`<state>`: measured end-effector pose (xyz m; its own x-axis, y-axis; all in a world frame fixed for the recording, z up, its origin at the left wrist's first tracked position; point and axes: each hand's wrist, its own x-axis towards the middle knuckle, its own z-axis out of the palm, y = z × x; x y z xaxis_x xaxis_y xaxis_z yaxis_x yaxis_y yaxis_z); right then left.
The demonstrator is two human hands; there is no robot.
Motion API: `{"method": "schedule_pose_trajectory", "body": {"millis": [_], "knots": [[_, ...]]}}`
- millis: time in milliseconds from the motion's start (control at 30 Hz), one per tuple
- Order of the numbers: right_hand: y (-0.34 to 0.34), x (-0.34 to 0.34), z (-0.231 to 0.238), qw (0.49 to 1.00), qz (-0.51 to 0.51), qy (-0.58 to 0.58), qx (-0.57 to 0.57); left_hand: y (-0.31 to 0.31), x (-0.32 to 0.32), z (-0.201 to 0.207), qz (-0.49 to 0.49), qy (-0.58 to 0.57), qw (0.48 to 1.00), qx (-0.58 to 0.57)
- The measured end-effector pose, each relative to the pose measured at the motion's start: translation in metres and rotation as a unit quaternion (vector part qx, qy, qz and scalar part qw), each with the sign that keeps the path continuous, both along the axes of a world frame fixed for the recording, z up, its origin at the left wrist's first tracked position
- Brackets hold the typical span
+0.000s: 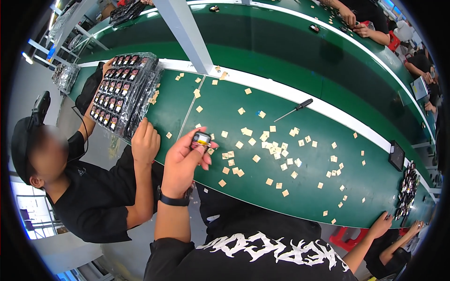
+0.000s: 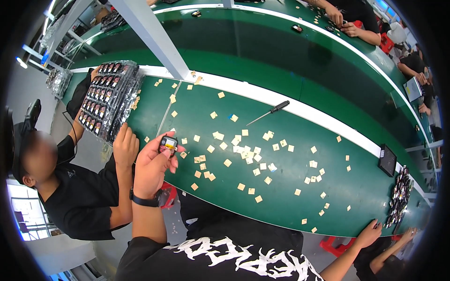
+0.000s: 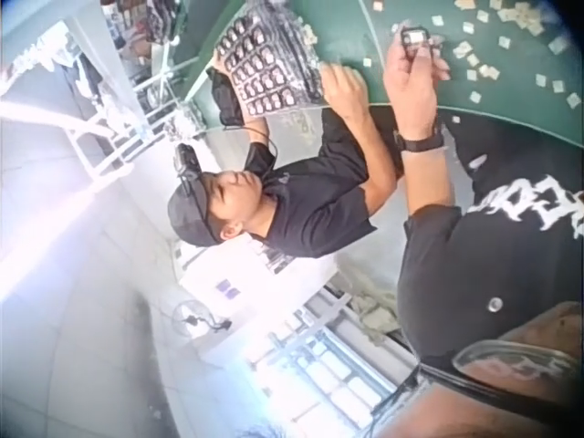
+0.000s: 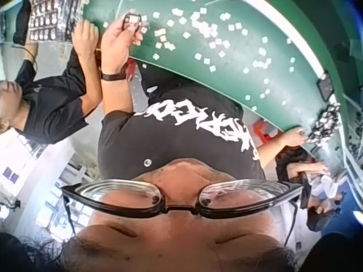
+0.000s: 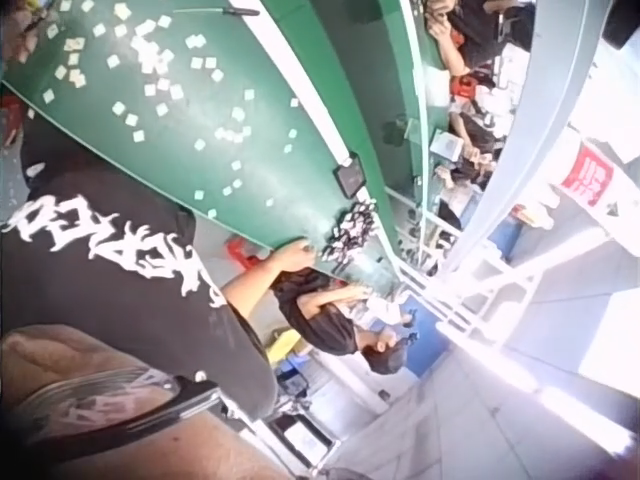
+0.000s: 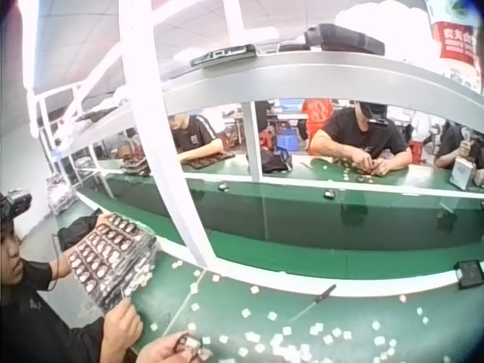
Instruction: The recorder is assembling small electronic components or containers at a factory workbench, applying labels or small parts.
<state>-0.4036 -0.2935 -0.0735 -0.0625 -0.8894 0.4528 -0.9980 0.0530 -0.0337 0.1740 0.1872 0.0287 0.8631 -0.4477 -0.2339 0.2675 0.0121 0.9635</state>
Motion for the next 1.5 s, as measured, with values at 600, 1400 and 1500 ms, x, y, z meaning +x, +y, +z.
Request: {"method": "schedule_pose_trajectory", "body": {"millis": [600, 1400, 1500], "knots": [[0.073, 0.166, 0.032, 0.895, 0.383, -0.216, -0.076, -0.043, -0.061, 0.072, -0.215, -0.266, 0.929, 0.141], [0.229, 0.354, 0.103, 0.546, 0.801, -0.118, 0.216, -0.038, -0.077, 0.08, -0.257, -0.356, 0.885, 0.154], [0.239, 0.377, 0.124, 0.461, 0.851, -0.234, 0.093, -0.036, -0.078, 0.078, -0.257, -0.362, 0.88, 0.166]]}}
